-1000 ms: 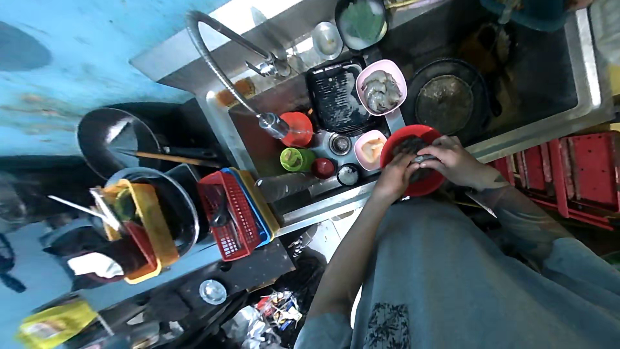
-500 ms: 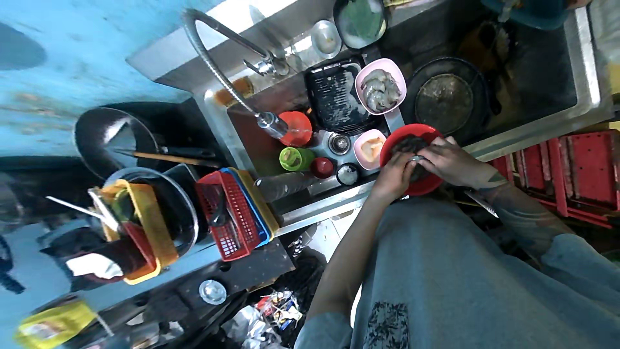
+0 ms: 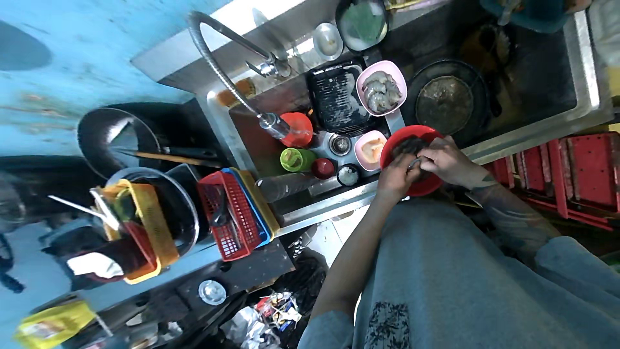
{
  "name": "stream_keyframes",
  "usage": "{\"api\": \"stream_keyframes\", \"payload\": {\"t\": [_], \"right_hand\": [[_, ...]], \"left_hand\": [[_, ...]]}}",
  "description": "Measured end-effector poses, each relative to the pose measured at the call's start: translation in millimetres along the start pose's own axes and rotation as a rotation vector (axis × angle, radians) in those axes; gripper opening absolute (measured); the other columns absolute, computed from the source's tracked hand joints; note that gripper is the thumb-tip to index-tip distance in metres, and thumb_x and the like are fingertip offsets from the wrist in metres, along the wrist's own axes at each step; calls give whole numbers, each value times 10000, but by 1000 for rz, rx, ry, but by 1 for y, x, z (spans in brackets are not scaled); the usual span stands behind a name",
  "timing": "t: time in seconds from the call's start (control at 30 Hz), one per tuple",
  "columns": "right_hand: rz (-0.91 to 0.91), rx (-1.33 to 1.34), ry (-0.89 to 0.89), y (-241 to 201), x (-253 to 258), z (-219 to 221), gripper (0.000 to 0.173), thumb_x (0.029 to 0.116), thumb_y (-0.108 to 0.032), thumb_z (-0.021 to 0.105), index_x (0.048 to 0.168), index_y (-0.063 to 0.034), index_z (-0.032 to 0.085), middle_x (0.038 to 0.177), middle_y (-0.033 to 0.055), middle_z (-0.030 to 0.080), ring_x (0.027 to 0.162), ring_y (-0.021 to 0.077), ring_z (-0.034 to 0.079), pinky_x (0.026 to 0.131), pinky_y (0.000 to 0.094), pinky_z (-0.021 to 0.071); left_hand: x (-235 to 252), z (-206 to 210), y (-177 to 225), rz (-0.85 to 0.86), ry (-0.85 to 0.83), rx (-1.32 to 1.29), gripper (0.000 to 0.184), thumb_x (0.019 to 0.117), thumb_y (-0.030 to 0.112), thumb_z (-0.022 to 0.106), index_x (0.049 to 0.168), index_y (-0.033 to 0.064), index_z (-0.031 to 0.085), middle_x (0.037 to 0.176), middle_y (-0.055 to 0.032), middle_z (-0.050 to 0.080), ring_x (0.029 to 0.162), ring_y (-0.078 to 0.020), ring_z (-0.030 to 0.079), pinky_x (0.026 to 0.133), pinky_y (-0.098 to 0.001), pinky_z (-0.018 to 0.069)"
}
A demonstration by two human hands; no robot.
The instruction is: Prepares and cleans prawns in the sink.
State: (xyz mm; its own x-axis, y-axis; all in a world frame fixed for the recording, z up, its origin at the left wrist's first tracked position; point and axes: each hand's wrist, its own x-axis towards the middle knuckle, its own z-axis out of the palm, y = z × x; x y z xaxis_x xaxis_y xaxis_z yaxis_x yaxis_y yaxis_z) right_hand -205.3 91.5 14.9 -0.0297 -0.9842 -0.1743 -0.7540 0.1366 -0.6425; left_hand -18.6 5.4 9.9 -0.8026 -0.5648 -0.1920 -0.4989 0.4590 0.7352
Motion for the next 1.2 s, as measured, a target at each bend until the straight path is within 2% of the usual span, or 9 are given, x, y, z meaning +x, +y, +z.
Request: {"api": "stream_keyframes", "payload": {"t": [0.13, 0.23, 0.4, 0.5, 0.57, 0.7, 0.87, 1.07, 1.2], "right_hand": [[54, 127, -9, 1, 1, 0, 253, 1041, -252, 512, 1086, -128, 728, 978, 59, 714, 1049, 246, 641, 1034, 523, 429], [77, 189, -23, 1, 1, 1, 285, 1074, -265, 462, 1135, -119, 699, 1039, 62, 711, 1094, 236, 640, 1061, 493, 450], [112, 301, -49, -2, 1, 0, 308, 1095, -281, 432, 1188, -109, 671, 1079, 80, 697, 1076, 208, 658, 1001, 433, 520], [88, 383, -102, -5, 1, -6, 324, 1090, -317, 492, 1219, -90, 684, 1104, 76, 713, 1070, 160, 675, 1014, 394, 533], [98, 405, -156, -9, 2, -14, 295, 1076, -283, 538, 1189, -64, 701, 1099, 100, 717, 1057, 177, 682, 1009, 405, 534], [66, 378, -166, 1, 5, -5, 232, 1039, -269, 577, 1078, -76, 701, 970, 79, 704, 915, 170, 681, 874, 402, 565], [76, 349, -181, -1, 8, -3, 195, 1003, -202, 605, 1053, -32, 687, 945, 136, 684, 913, 250, 670, 870, 466, 549], [26, 379, -74, -1, 6, -1, 201, 988, -209, 607, 995, -57, 739, 909, 97, 705, 901, 202, 674, 855, 423, 547], [87, 391, -62, -5, 6, -13, 200, 974, -191, 609, 980, -51, 752, 905, 104, 708, 894, 209, 671, 837, 430, 544]], "left_hand": [[-2, 8, -7, -20, 68, -123, 224, 1044, 261, 585, 1129, 84, 694, 1109, -78, 699, 971, -180, 695, 880, -413, 594], [-4, 8, -8, -28, 91, -181, 223, 1048, 254, 580, 1133, 78, 690, 1092, -75, 696, 959, -160, 685, 880, -383, 587], [-6, 8, -11, -27, 130, -244, 216, 1053, 231, 569, 1118, 65, 691, 1075, -79, 690, 962, -149, 678, 886, -359, 579], [-7, 3, -14, -28, 130, -271, 216, 1053, 229, 573, 1118, 61, 691, 1075, -80, 689, 968, -149, 674, 889, -352, 576], [-6, 0, -15, -23, 103, -267, 219, 1055, 233, 571, 1127, 63, 688, 1079, -80, 687, 973, -150, 674, 891, -358, 575], [-7, -1, -13, -22, 67, -241, 217, 1050, 222, 570, 1140, 62, 686, 1099, -84, 692, 975, -158, 682, 888, -371, 583], [-10, -3, -4, -34, 62, -192, 190, 1045, 186, 568, 1129, 50, 671, 1108, -111, 686, 967, -204, 686, 873, -431, 588], [-10, -2, -2, -49, 83, -228, 179, 1046, 186, 562, 1100, 53, 670, 1043, -107, 685, 907, -186, 680, 828, -408, 590], [-13, -4, -1, -75, 101, -270, 187, 1053, 195, 547, 1087, 54, 664, 987, -96, 679, 843, -176, 668, 779, -395, 587]]}}
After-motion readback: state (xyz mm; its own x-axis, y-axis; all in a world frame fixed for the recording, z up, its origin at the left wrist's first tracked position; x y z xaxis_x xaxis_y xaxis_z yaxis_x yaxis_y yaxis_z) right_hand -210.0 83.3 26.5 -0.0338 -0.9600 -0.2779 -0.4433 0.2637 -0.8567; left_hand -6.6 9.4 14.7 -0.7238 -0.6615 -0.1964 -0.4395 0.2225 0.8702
